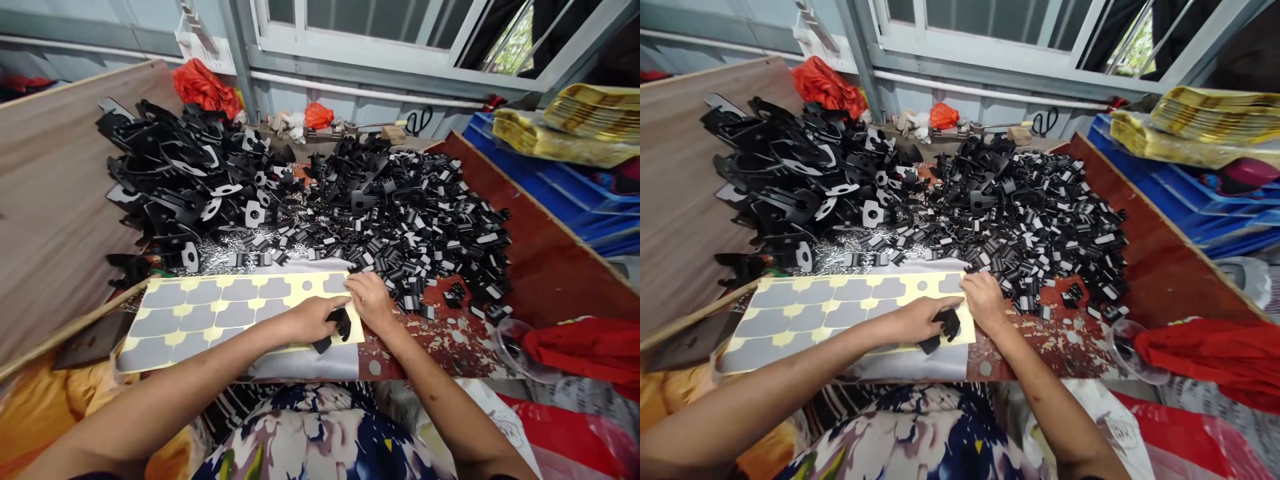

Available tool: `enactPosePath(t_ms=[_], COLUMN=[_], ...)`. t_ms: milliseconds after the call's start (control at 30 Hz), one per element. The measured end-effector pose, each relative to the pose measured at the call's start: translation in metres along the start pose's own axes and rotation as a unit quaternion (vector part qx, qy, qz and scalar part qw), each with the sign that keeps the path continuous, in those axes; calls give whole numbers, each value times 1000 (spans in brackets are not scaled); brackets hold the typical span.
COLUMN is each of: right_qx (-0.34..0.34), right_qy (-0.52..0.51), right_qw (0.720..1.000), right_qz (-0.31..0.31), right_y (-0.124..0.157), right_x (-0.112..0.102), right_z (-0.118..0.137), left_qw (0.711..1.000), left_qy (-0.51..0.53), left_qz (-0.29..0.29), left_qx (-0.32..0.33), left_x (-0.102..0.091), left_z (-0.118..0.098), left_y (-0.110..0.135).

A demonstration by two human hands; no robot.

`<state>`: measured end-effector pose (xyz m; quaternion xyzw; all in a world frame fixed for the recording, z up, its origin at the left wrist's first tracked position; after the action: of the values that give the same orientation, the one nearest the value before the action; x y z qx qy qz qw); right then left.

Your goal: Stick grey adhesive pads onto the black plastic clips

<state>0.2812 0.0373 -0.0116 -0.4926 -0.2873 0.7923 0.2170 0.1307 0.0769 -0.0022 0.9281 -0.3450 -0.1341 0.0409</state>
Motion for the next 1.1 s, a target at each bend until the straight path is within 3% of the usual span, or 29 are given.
enactPosePath(t_ms=[100, 167, 300, 400, 467, 567, 667, 733, 767, 833, 867, 933, 1033, 1100], right_qx=[-20, -10, 56, 147, 244, 371, 415, 399, 378, 322, 297, 270, 283, 299], right_qy=[61, 62, -1, -89, -176, -321, -450, -512, -529, -513, -480, -396, -347, -366], right_qw=[998, 998, 998, 985, 951, 858, 765, 739, 744, 792, 825, 874, 886, 877], right_qz=[6, -3, -9, 25, 68, 154, 198, 181, 157, 74, 17, -87, -120, -88], right_y=[0, -4, -8, -10, -9, -10, -30, -54, -66, -84, -87, -83, -59, -44], right_x=[4, 0, -8, -5, 3, 17, 16, 5, -3, -25, -36, -56, -54, -38], right_z=[3, 1, -8, -19, -26, -18, 15, 38, 47, 53, 51, 41, 31, 34], left_qw=[990, 986, 979, 973, 973, 982, 990, 995, 996, 994, 991, 975, 924, 891], left_qy=[-134, -152, -192, -218, -217, -176, -119, -77, -48, 26, 71, 176, 319, 395], left_qz=[33, 37, 37, 69, 74, 52, 44, 60, 71, 85, 72, -12, -155, -175], left_qx=[40, 56, 50, 24, 18, 47, 57, 31, 5, -61, -93, -134, -140, -137], left_x=[13, 13, 12, 17, 19, 19, 20, 20, 19, 13, 6, -17, -51, -56], left_z=[4, 5, 7, 9, 9, 7, 7, 9, 11, 13, 13, 13, 14, 14], left_y=[-18, -22, -23, -22, -23, -26, -27, -24, -21, -11, -5, 4, 21, 29])
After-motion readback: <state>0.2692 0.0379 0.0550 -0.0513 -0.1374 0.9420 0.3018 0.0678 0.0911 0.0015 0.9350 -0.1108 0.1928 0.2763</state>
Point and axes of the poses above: each hand's wrist, its own y-axis away from the middle knuckle, its own x-axis out of the palm, z = x × y, the point moved 8 cm from there along -y, towards the middle knuckle, and after that the axes turned 15 degrees about -z, right-handed, at the moved point
